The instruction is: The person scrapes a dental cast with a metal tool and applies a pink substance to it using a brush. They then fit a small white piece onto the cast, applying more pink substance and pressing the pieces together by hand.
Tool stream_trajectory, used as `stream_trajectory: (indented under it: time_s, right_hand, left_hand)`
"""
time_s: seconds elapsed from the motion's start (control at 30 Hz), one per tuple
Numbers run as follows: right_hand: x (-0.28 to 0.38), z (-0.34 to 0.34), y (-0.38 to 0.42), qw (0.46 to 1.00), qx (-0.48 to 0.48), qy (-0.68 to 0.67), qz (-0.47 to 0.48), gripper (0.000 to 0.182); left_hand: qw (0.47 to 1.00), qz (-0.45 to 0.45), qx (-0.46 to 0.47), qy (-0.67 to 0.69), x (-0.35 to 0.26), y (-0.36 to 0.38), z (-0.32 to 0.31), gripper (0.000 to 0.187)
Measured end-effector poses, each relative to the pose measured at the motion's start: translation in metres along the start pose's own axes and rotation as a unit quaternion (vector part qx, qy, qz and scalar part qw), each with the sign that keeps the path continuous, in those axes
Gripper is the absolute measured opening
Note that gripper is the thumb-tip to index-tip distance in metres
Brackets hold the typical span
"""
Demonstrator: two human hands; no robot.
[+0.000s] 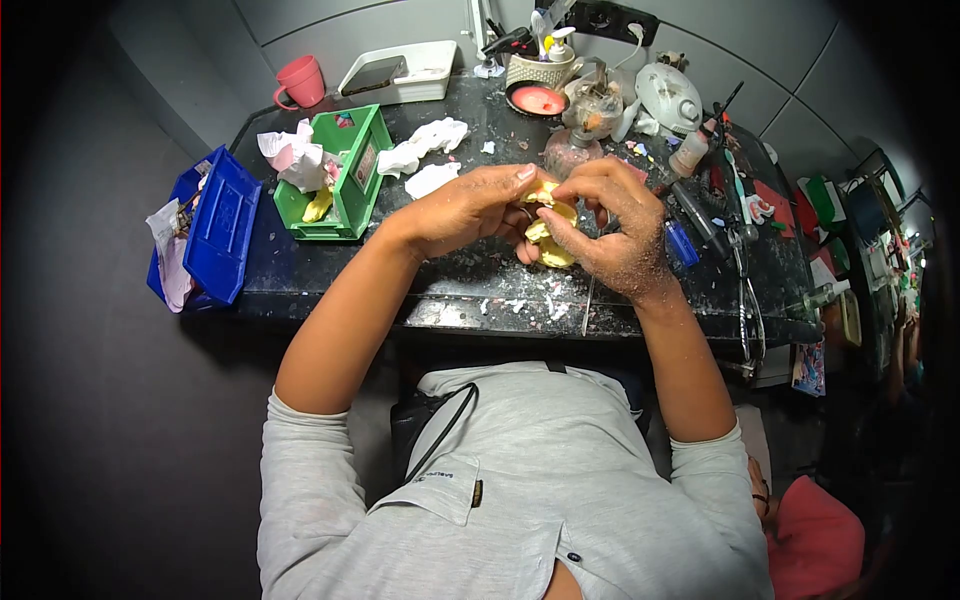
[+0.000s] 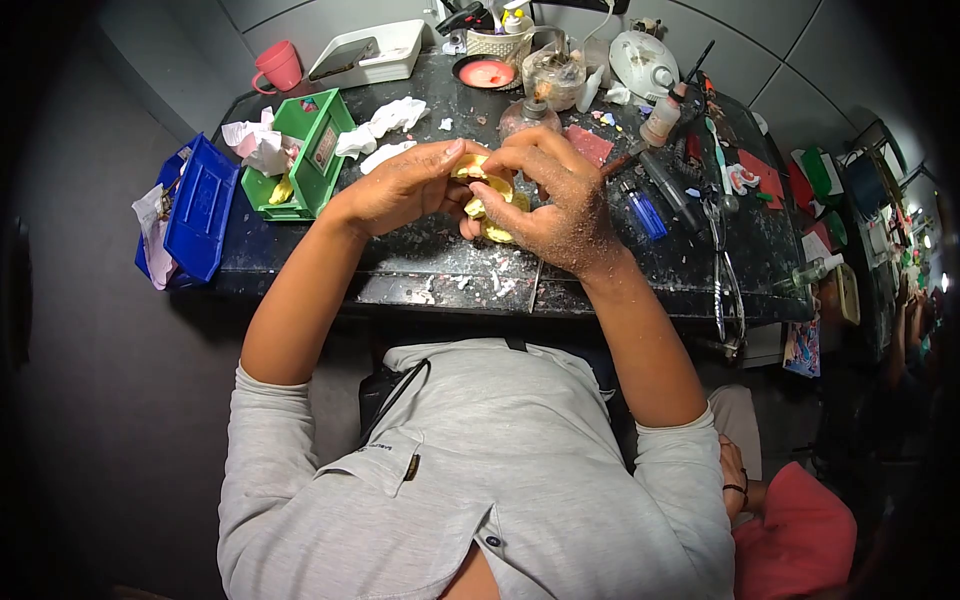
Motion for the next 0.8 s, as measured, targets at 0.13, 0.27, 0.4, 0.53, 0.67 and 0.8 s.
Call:
stream_trajectory:
  time_s: [0.13,0.27,0.4,0.53,0.67,0.8]
  right_hand:
    - [-0.003,-0.003,0.0,0.999,0.017,-0.033,-0.038,0.022]
    - [-0.002,-0.005,-0.002,0.997,0.019,-0.046,-0.052,0.019]
    - [-0.002,-0.006,-0.003,0.995,0.029,-0.059,-0.07,0.019]
    - [-0.005,-0.008,-0.003,0.994,0.035,-0.065,-0.078,0.019]
    - [-0.007,-0.009,-0.004,0.994,0.028,-0.072,-0.08,0.018]
    - [-0.011,-0.012,-0.002,0.992,0.035,-0.087,-0.086,0.018]
  left_hand:
    - [1.0,0.027,0.0,0.007,-0.003,0.001,-0.003,0.059]
    - [0.999,0.033,0.011,0.017,0.001,0.0,-0.001,0.061]
    - [0.999,0.037,0.005,0.019,0.001,0.0,-0.001,0.063]
    - [0.999,0.041,0.002,0.028,0.002,0.0,-0.001,0.063]
    - [0.999,0.043,0.001,0.024,0.002,-0.002,0.0,0.062]
    - [0.999,0.035,0.002,0.033,0.002,-0.001,-0.004,0.061]
Point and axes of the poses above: each hand's wrist, its own y-axis away from the middle knuckle, its own z-axis out of the back of the hand, x = y × z, the point moved 1 cm from there along -y, towards the middle knuckle, and after that the axes turned 5 degrees about y, right-handed, at the moved point
